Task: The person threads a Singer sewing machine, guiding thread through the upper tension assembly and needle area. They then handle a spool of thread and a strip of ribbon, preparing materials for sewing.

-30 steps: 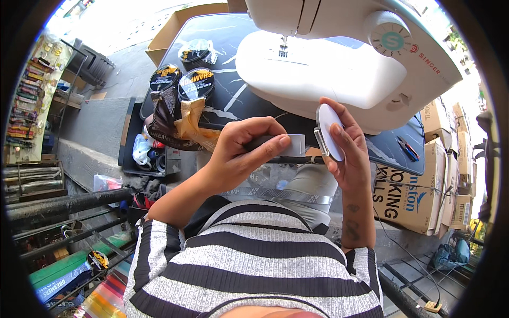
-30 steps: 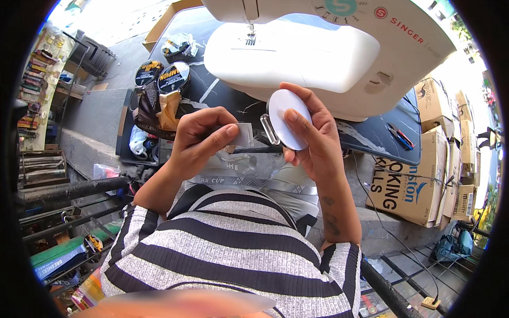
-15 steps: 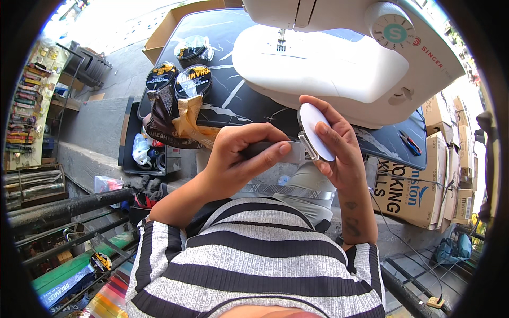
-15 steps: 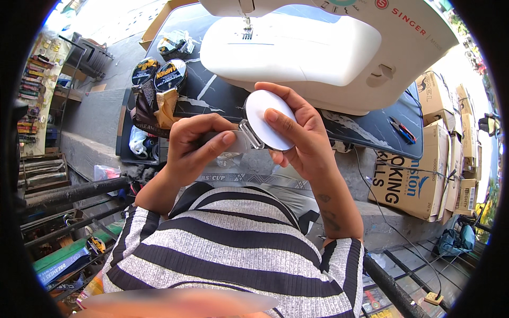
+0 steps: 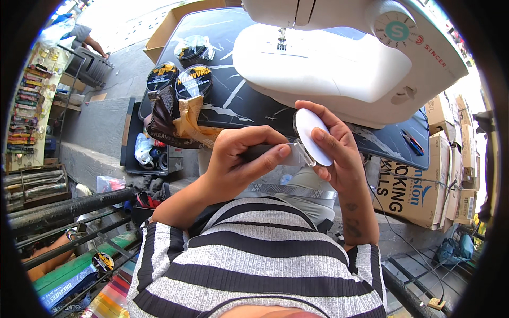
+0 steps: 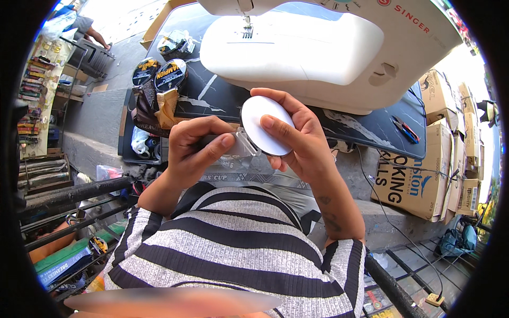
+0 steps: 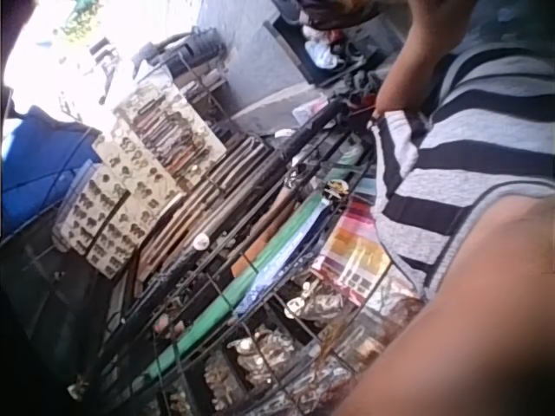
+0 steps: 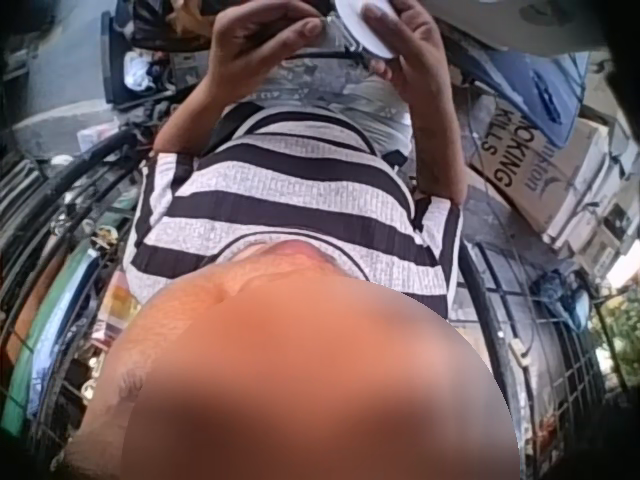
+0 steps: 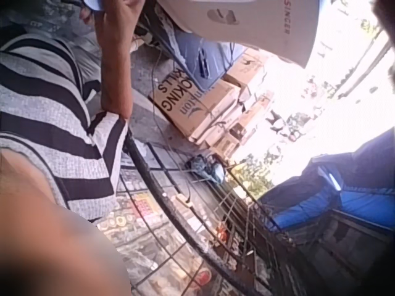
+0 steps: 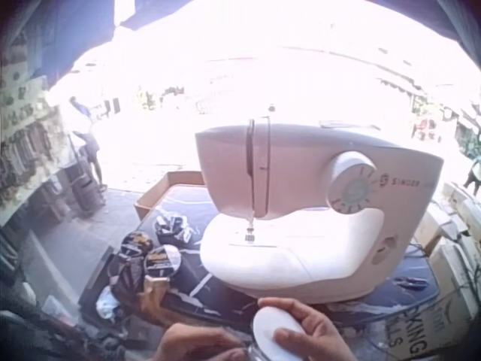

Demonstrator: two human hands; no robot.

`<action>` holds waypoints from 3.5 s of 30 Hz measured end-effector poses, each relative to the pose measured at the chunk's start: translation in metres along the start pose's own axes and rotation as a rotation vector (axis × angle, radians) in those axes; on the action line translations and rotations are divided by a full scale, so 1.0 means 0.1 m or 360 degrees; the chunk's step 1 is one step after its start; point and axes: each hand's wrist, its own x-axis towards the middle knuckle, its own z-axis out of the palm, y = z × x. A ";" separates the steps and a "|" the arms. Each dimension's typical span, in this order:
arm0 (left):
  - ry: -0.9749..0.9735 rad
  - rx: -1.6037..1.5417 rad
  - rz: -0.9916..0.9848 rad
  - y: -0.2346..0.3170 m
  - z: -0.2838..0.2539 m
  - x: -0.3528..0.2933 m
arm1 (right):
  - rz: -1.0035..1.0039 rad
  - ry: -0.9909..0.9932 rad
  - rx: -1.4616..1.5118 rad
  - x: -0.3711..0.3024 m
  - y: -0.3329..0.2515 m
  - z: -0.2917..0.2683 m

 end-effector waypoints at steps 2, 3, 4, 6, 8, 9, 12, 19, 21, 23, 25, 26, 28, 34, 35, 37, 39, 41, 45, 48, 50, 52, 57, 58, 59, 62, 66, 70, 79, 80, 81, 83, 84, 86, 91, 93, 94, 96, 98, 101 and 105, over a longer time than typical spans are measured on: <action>0.0005 -0.0017 -0.0020 0.00 0.00 -0.01 | 0.0007 0.0013 0.0009 0.00 0.03 0.01; 0.0005 -0.0022 -0.0023 0.00 0.00 -0.01 | 0.0006 0.0023 0.0015 0.00 0.04 0.02; 0.0005 -0.0027 -0.0027 0.01 0.01 -0.02 | 0.0001 0.0040 0.0012 -0.01 0.05 0.03; 0.0007 -0.0004 0.0007 0.01 0.01 -0.04 | -0.0014 0.0060 0.0001 -0.01 0.08 0.05; 0.0031 0.0036 0.0045 0.01 0.00 -0.05 | -0.0019 0.0056 -0.0018 0.00 0.10 0.05; 0.0054 0.0063 0.0066 0.01 0.00 -0.06 | -0.0014 0.0039 -0.0026 0.00 0.11 0.05; 0.0083 0.0047 0.0043 -0.01 -0.01 -0.08 | -0.0065 0.0044 -0.0041 0.01 0.17 0.05; 0.0190 -0.0381 -0.0164 -0.07 0.04 -0.12 | -0.0330 0.0095 -0.0128 0.05 0.35 0.09; 0.0169 -0.0326 -0.0214 -0.07 0.03 -0.13 | -0.0355 0.0137 -0.0173 0.06 0.38 0.09; 0.0166 -0.0269 -0.0292 -0.08 0.01 -0.14 | -0.0385 0.0216 -0.0274 0.08 0.41 0.09; 0.0156 -0.0268 -0.0333 -0.08 0.00 -0.15 | -0.0385 0.0244 -0.0321 0.10 0.42 0.08; 0.0154 -0.0262 -0.0347 -0.09 -0.01 -0.15 | -0.0385 0.0267 -0.0348 0.11 0.43 0.08; 0.0183 -0.0267 -0.0360 -0.10 -0.02 -0.17 | -0.0367 0.0277 -0.0359 0.11 0.45 0.07; 0.0032 -0.0129 -0.0276 -0.13 -0.14 -0.18 | -0.0313 0.0238 -0.0410 0.10 0.46 0.03; -0.0008 -0.0041 -0.0263 -0.13 -0.15 -0.17 | -0.0285 0.0225 -0.0381 0.10 0.45 0.02; -0.0041 -0.0018 -0.0236 -0.11 -0.17 -0.15 | -0.0207 0.0170 -0.0278 0.09 0.42 0.01; -0.0162 -0.0063 -0.0285 -0.09 -0.19 -0.13 | -0.0203 0.0143 -0.0241 0.08 0.42 0.00; -0.0214 -0.0095 -0.0303 -0.07 -0.21 -0.10 | -0.0169 0.0116 -0.0156 0.08 0.41 -0.01; -0.0277 -0.0017 -0.0257 -0.06 -0.22 -0.06 | -0.0218 0.0117 -0.0162 0.07 0.42 0.00; -0.0324 0.0023 -0.0256 -0.06 -0.23 -0.03 | -0.0227 0.0183 -0.0215 0.06 0.41 0.02; -0.0361 0.0085 -0.0234 -0.05 -0.24 -0.02 | -0.0250 0.0265 -0.0340 0.05 0.39 0.04; -0.0404 0.0200 -0.0179 -0.03 -0.26 -0.01 | -0.0425 0.0455 -0.0831 -0.02 0.36 0.05; -0.0399 0.0168 -0.0244 0.00 -0.24 0.00 | -0.1494 0.0499 -0.1960 -0.06 0.34 0.01; -0.0408 0.0167 -0.0249 0.00 -0.23 0.00 | -0.1484 0.0534 -0.2008 -0.07 0.33 0.00; -0.0392 0.0191 -0.0193 0.00 -0.22 0.00 | -0.1486 0.0556 -0.2066 -0.08 0.31 0.00; -0.0377 0.0151 -0.0118 -0.01 -0.20 0.02 | -0.1210 0.0570 -0.1634 -0.12 0.29 0.04; -0.0387 0.0074 -0.0160 -0.02 -0.17 0.02 | -0.0613 0.0494 -0.0947 -0.15 0.26 0.08; -0.0328 0.0068 -0.0133 -0.04 -0.14 0.01 | -0.0552 0.0344 -0.0567 -0.09 0.34 0.07; -0.0358 0.0028 -0.0056 -0.05 -0.14 0.00 | -0.0340 0.0283 -0.0311 -0.09 0.37 0.05; -0.0373 0.0078 -0.0043 -0.04 -0.15 0.01 | -0.0325 0.0302 -0.0379 -0.10 0.35 0.05; -0.0389 0.0129 -0.0031 -0.04 -0.17 0.01 | -0.0326 0.0304 -0.0438 -0.10 0.33 0.05; -0.0420 0.0216 -0.0019 -0.03 -0.20 0.02 | -0.0614 0.0492 -0.1066 -0.12 0.32 0.05; -0.0437 0.0254 -0.0018 -0.03 -0.21 0.03 | -0.0806 0.0564 -0.1359 -0.13 0.32 0.05; -0.0418 0.0329 0.0021 -0.02 -0.21 0.03 | -0.1259 0.0577 -0.1839 -0.14 0.32 0.04; -0.0323 0.0496 0.0138 0.01 -0.13 -0.01 | -0.1521 0.0559 -0.2086 -0.19 0.32 0.05; -0.0321 0.0464 0.0092 0.02 -0.11 0.00 | -0.1499 0.0575 -0.2031 -0.21 0.33 0.06; -0.0310 0.0447 0.0070 0.03 -0.10 0.00 | -0.1479 0.0588 -0.2025 -0.22 0.33 0.06; -0.0352 0.0404 -0.0017 0.05 -0.11 0.00 | -0.1485 0.0603 -0.2081 -0.23 0.34 0.04; -0.0388 0.0307 -0.0147 0.07 -0.13 -0.01 | -0.1205 0.0606 -0.1833 -0.26 0.34 0.00; -0.0408 0.0110 -0.0357 0.07 -0.14 -0.06 | -0.0695 0.0483 -0.1192 -0.31 0.34 -0.09; -0.0430 0.0082 -0.0442 0.12 -0.15 -0.18 | -0.1043 0.0134 -0.1604 -0.42 0.37 -0.08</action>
